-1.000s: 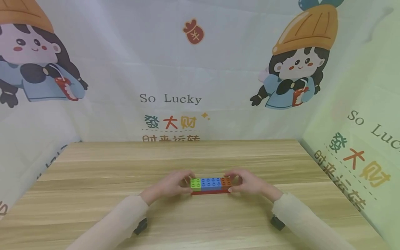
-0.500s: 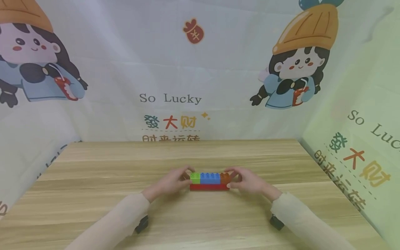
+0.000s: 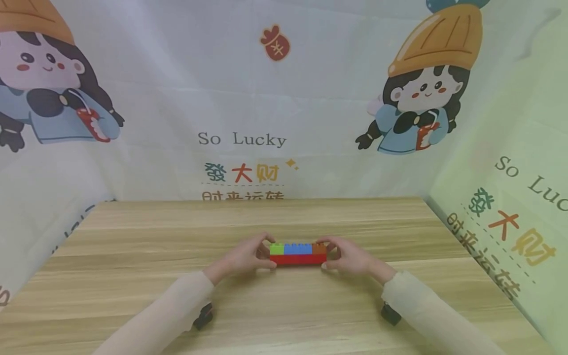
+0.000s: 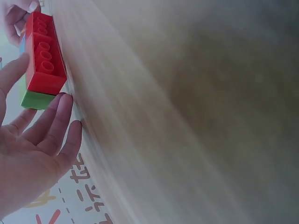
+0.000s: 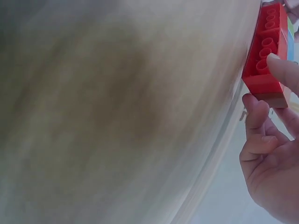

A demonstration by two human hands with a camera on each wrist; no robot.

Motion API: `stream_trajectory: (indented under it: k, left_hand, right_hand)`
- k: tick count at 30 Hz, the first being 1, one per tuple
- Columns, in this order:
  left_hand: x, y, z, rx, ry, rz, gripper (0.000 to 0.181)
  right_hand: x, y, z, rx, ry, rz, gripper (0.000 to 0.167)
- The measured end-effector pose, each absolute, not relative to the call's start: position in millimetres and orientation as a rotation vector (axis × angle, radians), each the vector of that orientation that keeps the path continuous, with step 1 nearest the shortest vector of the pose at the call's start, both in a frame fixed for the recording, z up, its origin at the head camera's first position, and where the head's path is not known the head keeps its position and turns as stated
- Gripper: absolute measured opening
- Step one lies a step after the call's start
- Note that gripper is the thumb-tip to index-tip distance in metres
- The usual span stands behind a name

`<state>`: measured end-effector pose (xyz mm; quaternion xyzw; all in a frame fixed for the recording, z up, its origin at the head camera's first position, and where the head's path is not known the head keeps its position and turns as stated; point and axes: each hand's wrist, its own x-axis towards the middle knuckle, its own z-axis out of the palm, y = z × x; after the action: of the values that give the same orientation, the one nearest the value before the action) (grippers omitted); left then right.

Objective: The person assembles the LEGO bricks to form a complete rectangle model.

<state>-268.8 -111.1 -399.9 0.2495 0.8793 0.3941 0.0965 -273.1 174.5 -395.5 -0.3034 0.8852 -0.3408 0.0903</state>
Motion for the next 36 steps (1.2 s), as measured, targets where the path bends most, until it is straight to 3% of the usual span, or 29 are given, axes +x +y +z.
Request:
stream_trajectory:
  k: [36]
  left_hand:
    - [-277, -113, -398, 0.842, 2.641, 1.064, 0.045]
  right_hand:
    - [-299, 184, -402, -0.748, 2.356, -1.131, 0.057]
